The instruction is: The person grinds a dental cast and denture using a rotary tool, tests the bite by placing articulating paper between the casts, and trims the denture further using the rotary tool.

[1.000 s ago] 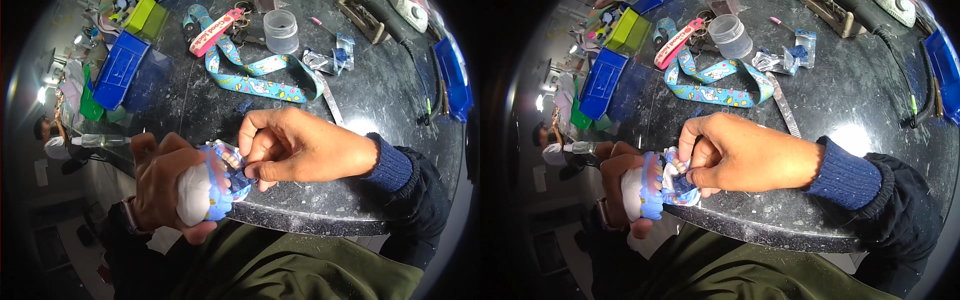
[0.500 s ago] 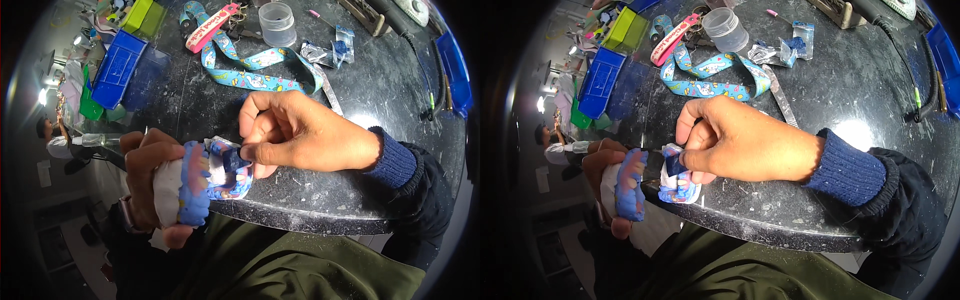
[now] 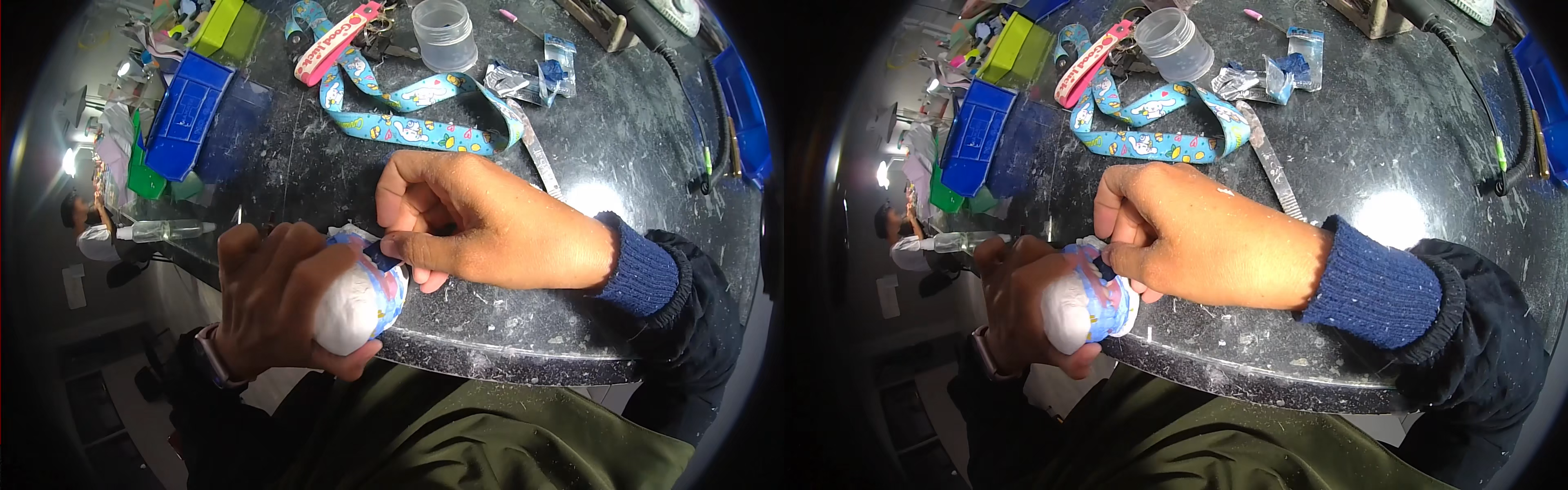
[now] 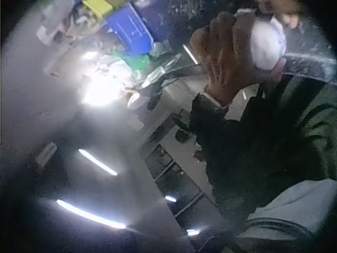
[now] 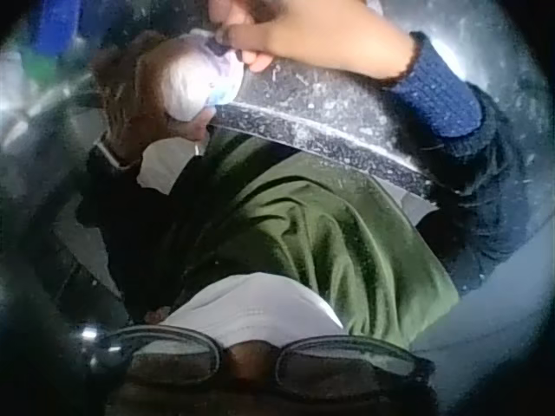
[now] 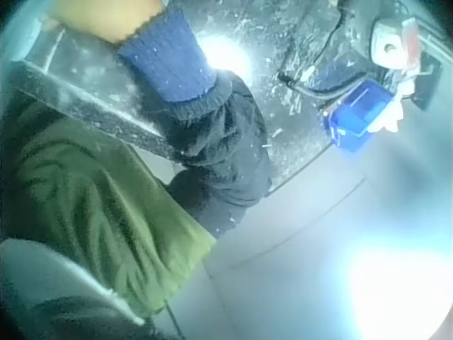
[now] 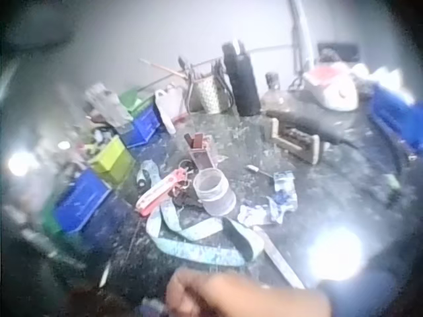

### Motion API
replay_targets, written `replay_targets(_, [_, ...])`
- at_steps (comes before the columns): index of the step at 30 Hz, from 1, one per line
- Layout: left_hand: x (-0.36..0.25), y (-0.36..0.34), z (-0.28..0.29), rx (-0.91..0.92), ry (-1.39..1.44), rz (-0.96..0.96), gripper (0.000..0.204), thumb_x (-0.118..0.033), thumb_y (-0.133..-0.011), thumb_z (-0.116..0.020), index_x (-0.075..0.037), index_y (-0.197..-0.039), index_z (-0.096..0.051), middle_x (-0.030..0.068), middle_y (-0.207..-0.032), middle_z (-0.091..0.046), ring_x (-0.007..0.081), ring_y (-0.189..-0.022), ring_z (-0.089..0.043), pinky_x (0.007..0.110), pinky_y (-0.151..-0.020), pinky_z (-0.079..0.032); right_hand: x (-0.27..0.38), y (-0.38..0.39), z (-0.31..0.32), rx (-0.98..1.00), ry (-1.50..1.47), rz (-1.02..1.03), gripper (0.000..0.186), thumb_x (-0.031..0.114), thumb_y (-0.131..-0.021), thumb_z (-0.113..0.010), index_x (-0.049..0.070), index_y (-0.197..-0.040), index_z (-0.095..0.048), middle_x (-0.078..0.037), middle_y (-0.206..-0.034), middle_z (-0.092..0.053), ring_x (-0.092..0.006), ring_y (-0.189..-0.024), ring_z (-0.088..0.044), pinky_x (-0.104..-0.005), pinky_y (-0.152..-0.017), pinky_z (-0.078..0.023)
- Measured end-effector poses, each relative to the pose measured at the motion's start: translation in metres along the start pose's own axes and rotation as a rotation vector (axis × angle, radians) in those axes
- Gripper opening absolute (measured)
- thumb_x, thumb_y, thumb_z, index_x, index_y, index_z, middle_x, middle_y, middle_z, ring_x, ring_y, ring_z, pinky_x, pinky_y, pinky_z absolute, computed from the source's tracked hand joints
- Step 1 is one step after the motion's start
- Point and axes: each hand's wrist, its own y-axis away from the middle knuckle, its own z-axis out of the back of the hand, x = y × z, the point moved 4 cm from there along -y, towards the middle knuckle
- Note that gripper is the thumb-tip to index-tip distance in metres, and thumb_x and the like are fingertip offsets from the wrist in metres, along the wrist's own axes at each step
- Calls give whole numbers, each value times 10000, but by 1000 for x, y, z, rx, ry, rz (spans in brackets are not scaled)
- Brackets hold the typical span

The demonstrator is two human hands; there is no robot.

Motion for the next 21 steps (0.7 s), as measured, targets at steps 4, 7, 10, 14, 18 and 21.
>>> replay_targets(4, [16,16,-4,-256,401,40,774,-666,-658,-616,-30,-1084,-498,46,-810,-557,173,-686,-525,378,-802,-283,-3,-1,1,-20,-70,0,123,-8,-875,-566,21,-855,-448,-24,-723,-559,-73,-627,-587,-216,-581,-513])
replay_targets(7, [19,17,2,-345,478,71,802,-691,-659,-601,-29,-1095,-471,38,-790,-574,172,-675,-522,380,-818,-282,-5,-1,0,-47,-92,5,122,-5,-877,-559,22,-852,-442,-27,-723,-564,-73,-626,-584,-216,-579,-511])
replay_targets(10, [15,13,3,-252,385,-7,816,-693,-649,-611,-30,-1103,-465,34,-782,-574,172,-665,-521,382,-819,-281,-3,-2,-1,-62,-35,38,111,-2,-880,-548,27,-856,-443,-26,-717,-565,-69,-622,-577,-213,-567,-496])
replay_targets(14, [1,2,3,-123,212,-39,786,-650,-633,-660,-42,-1104,-493,34,-779,-570,170,-656,-520,383,-804,-277,0,-2,-1,-32,69,73,101,8,-885,-543,34,-864,-447,-22,-711,-561,-57,-613,-554,-208,-547,-460])
replay_targets(18, [-3,2,-2,-33,61,-59,752,-591,-590,-706,-68,-1097,-521,37,-803,-559,168,-691,-512,372,-803,-283,-4,-3,-4,-32,23,107,110,14,-885,-545,34,-857,-441,-21,-709,-558,-53,-616,-543,-209,-546,-452])
replay_targets(21, [9,5,5,-30,304,-104,784,-583,-586,-705,-50,-1122,-496,62,-825,-555,166,-733,-498,377,-787,-289,-3,-3,-3,-35,41,116,105,14,-889,-538,33,-857,-440,-22,-707,-556,-52,-619,-542,-210,-543,-452])
